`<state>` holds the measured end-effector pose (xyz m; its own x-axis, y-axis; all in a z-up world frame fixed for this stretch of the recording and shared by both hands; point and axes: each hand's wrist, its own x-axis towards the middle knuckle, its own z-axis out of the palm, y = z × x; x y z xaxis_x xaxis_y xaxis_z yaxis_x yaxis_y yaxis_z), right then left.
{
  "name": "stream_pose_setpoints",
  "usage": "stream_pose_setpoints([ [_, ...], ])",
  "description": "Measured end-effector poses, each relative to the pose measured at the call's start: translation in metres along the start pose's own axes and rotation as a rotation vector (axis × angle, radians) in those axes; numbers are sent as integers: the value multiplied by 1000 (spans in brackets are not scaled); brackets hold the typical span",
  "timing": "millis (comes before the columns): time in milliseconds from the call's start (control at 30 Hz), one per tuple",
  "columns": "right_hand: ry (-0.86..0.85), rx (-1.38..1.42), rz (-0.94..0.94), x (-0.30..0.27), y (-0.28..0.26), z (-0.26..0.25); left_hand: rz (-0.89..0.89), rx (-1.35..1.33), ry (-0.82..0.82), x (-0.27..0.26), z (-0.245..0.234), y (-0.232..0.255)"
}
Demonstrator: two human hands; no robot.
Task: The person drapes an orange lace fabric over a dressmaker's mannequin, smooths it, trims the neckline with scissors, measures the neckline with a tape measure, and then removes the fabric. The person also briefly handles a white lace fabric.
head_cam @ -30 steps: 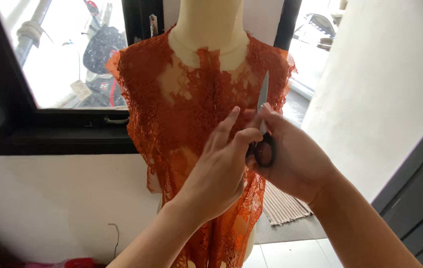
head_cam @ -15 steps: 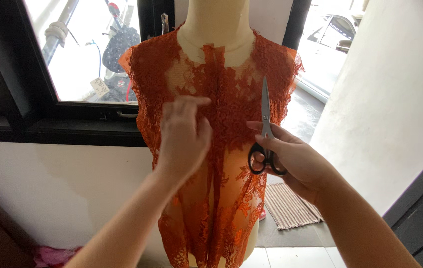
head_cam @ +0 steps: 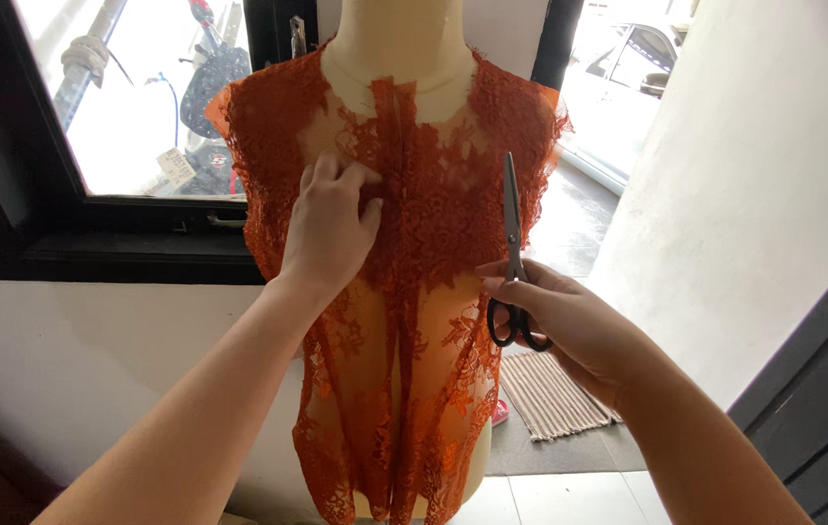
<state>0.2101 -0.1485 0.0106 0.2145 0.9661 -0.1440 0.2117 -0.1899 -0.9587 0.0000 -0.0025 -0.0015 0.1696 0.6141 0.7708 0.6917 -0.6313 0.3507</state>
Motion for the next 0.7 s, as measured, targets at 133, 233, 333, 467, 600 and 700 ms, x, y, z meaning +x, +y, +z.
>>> stream_pose_setpoints([
  [133, 6, -39, 12, -3, -1, 0, 2, 11, 25, 2, 1, 2],
  [233, -21, -39, -19, -3, -2, 2, 14, 34, 27, 3, 1, 1],
  [333, -15, -80, -11, -2, -2, 4, 29, 59, 23, 3, 2, 1],
  [467, 27, -158, -1, 3, 1, 5, 33, 42, 36, 4, 2, 2],
  [600, 21, -159, -76, 10, 5, 5, -27, 45, -17, 13, 2, 6],
  [700, 54, -62, -70, 10, 5, -1, 8, 84, 30, 26, 1, 9],
])
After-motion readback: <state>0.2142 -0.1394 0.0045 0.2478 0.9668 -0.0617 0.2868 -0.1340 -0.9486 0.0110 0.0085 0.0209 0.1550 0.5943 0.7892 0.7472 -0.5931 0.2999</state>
